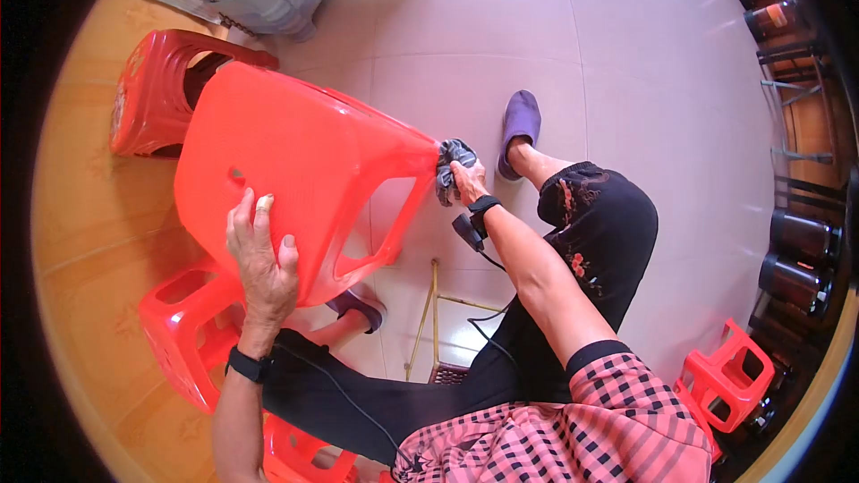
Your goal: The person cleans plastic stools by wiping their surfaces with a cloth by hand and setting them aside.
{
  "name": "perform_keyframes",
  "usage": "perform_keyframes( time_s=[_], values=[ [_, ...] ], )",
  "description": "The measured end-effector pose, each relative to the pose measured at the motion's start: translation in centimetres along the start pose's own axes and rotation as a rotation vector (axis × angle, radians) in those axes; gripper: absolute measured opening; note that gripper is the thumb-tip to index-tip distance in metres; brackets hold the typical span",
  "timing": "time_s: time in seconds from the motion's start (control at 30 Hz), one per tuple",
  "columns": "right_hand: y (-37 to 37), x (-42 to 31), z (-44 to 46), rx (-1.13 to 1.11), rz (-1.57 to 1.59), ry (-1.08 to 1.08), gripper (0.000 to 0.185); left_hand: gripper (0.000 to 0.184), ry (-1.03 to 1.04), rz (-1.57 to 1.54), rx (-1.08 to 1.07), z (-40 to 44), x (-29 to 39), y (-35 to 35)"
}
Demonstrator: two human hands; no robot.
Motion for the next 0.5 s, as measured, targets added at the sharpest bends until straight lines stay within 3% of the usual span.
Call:
perform_keyframes(
  time_s=[0.2, 0.3, 0.5],
  values=[
    [-2.4, -9.3, -7.4, 0.026, 0.000, -0.217, 0.043, 0.052, 0.003, -0.036, 0.048, 0.1, 0.0, 0.1],
    [-2.3, -12.3, -9.6, 0.089, 0.032, -0.380, 0.040, 0.052, 0.011, -0.026, 0.066, 0.0, -0.2, 0.3],
    [-1.6, -15.3, -11.6, 0.098, 0.237, -0.509, 0.036, 0.051, 0.046, 0.000, 0.119, 0.2, 0.0, 0.5]
  ],
)
Point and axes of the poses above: each hand's wrist, its own z-axis towards the middle knuckle, its own y-axis out of the palm, x = y × z, the point moved 3 cm from there along z, towards the middle knuckle, and after that the axes turned 8 degrees about -z, right-handed, at the moved point
